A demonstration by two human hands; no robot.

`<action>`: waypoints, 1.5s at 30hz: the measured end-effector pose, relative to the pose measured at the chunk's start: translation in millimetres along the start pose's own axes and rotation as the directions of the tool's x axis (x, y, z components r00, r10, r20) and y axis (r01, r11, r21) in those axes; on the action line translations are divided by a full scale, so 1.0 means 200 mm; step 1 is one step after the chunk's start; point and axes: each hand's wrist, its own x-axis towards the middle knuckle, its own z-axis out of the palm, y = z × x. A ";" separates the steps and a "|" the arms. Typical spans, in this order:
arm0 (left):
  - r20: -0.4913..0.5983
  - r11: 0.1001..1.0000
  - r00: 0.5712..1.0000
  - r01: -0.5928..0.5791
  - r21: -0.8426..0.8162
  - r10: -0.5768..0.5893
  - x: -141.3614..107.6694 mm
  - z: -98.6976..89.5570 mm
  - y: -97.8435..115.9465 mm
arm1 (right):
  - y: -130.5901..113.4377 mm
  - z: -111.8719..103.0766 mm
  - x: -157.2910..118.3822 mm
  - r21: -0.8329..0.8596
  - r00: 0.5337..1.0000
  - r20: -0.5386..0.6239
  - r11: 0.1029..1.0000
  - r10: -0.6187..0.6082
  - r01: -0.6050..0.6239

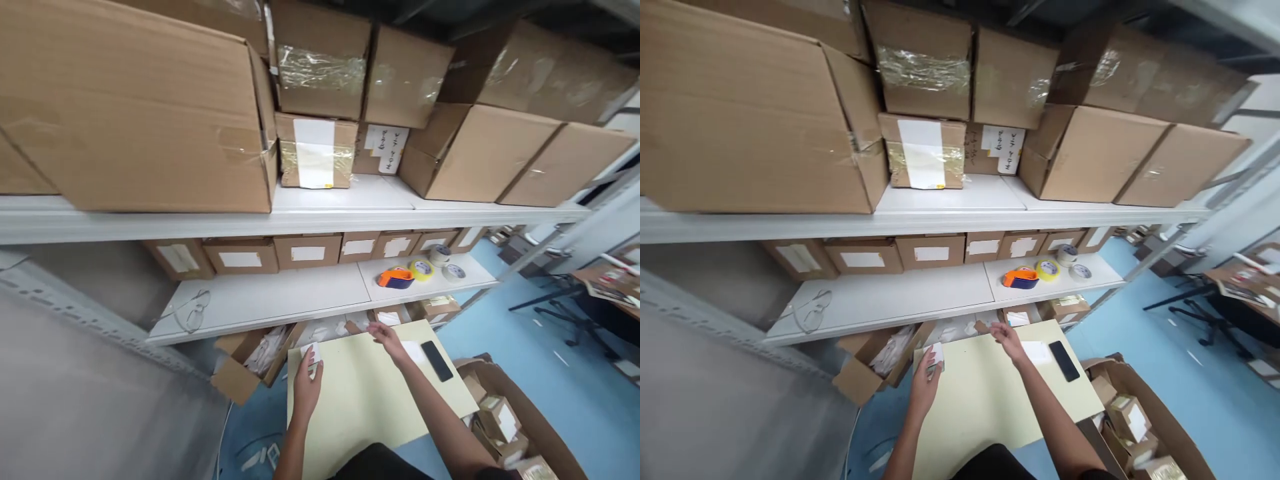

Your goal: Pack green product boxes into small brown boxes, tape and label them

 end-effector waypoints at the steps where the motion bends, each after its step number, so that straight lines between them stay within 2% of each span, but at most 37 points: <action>1: 0.049 1.000 0.999 -0.021 0.000 0.021 -0.02 0.03 0.04 | -0.06 -0.09 0.03 -0.023 0.997 -0.051 0.998 -0.053 0.052; 4: 0.175 0.997 0.982 -0.074 0.035 0.067 -0.08 0.09 0.14 | -0.22 -0.33 0.14 -0.176 0.957 -0.185 0.966 -0.223 0.191; 7: 0.286 0.990 0.952 -0.128 0.056 0.107 -0.10 0.12 0.20 | -0.38 -0.49 0.28 -0.372 0.908 -0.256 0.901 -0.332 0.224; 11: 0.382 0.979 0.908 -0.202 0.039 0.172 -0.06 0.15 0.29 | -0.55 -0.61 0.48 -0.617 0.872 -0.172 0.740 -0.457 0.266; 13: 0.389 0.971 0.897 -0.238 0.033 0.207 -0.02 0.17 0.36 | -0.60 -0.63 0.55 -0.693 0.883 -0.095 0.667 -0.460 0.273; 16: 0.360 0.961 0.902 -0.274 0.045 0.240 0.04 0.19 0.49 | -0.62 -0.65 0.62 -0.764 0.925 -0.023 0.604 -0.380 0.229; 19: 0.276 0.957 0.926 -0.284 0.055 0.259 0.08 0.19 0.62 | -0.63 -0.65 0.66 -0.821 0.947 0.005 0.540 -0.321 0.187; 22: 0.168 0.960 0.950 -0.275 0.056 0.262 0.07 0.18 0.71 | -0.64 -0.63 0.67 -0.830 0.943 0.033 0.517 -0.332 0.211; 26: 0.057 0.974 0.977 -0.209 0.086 0.204 -0.02 0.17 0.74 | -0.63 -0.58 0.62 -0.799 0.927 0.087 0.529 -0.366 0.284; 31: -0.050 0.990 0.990 -0.128 0.052 0.131 -0.27 0.21 0.70 | -0.49 -0.52 0.39 -0.718 0.869 0.185 0.541 -0.458 0.438; 35: -0.070 0.995 0.993 -0.090 0.046 0.093 -0.51 0.25 0.67 | -0.26 -0.50 0.15 -0.696 0.858 0.202 0.547 -0.473 0.466; 39: -0.082 0.997 0.995 -0.057 0.060 0.062 -0.73 0.28 0.62 | 0.07 -0.51 -0.06 -0.694 0.893 0.217 0.581 -0.394 0.425; 43: -0.120 0.997 0.993 0.006 0.072 0.003 -0.91 0.32 0.56 | 0.41 -0.55 -0.24 -0.744 0.967 0.184 0.618 -0.178 0.255; 45: -0.108 0.997 0.994 0.037 0.070 -0.029 -0.97 0.36 0.55 | 0.57 -0.59 -0.31 -0.777 0.984 0.162 0.605 -0.077 0.175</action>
